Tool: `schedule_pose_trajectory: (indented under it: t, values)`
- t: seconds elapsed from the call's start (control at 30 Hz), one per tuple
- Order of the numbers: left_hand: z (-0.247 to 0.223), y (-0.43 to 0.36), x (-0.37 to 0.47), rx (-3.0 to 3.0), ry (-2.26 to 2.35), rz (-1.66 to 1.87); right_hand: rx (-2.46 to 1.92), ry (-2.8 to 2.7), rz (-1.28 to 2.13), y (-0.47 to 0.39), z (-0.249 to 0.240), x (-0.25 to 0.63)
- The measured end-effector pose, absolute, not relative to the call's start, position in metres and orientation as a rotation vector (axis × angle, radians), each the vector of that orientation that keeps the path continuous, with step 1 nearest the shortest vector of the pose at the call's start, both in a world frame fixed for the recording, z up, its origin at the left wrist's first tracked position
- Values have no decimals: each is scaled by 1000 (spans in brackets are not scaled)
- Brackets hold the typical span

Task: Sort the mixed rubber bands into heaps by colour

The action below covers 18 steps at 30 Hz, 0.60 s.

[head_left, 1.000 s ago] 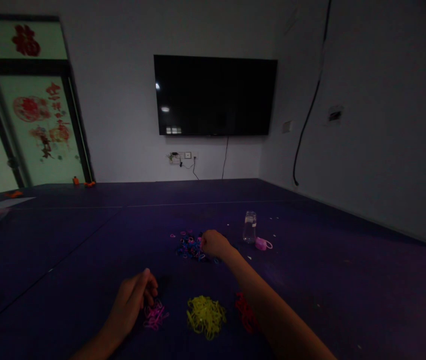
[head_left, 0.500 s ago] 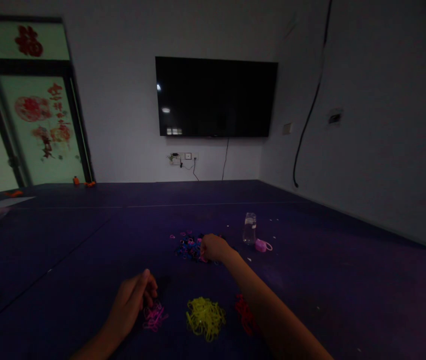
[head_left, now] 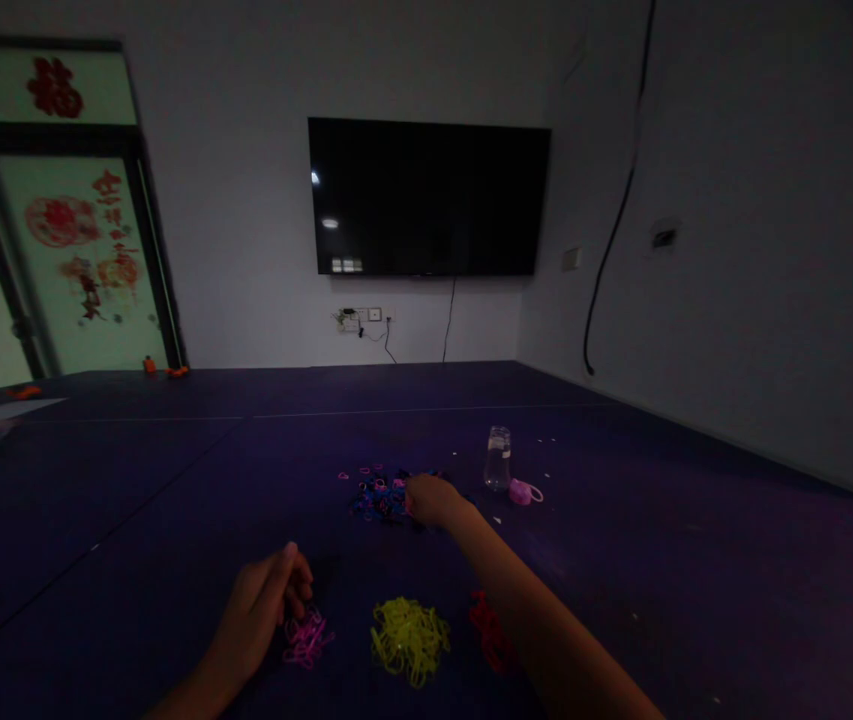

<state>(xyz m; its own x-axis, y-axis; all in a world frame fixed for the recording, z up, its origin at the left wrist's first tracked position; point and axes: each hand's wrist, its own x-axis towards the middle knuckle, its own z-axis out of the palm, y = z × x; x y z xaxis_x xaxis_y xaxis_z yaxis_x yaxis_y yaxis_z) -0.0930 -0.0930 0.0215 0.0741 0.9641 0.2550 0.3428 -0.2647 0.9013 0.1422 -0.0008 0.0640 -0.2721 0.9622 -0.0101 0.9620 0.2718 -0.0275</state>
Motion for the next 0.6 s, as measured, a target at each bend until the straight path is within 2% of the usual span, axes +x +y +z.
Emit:
schedule_pose_trajectory:
  t: [0.27,0.6]
  values:
    - [18,-90,-96,1681,1294,1184,-1948,-2418,44,-2,75,148]
    - [21,-92,-93,1661,1312,1180,-1934,-2417,60,1,65,145]
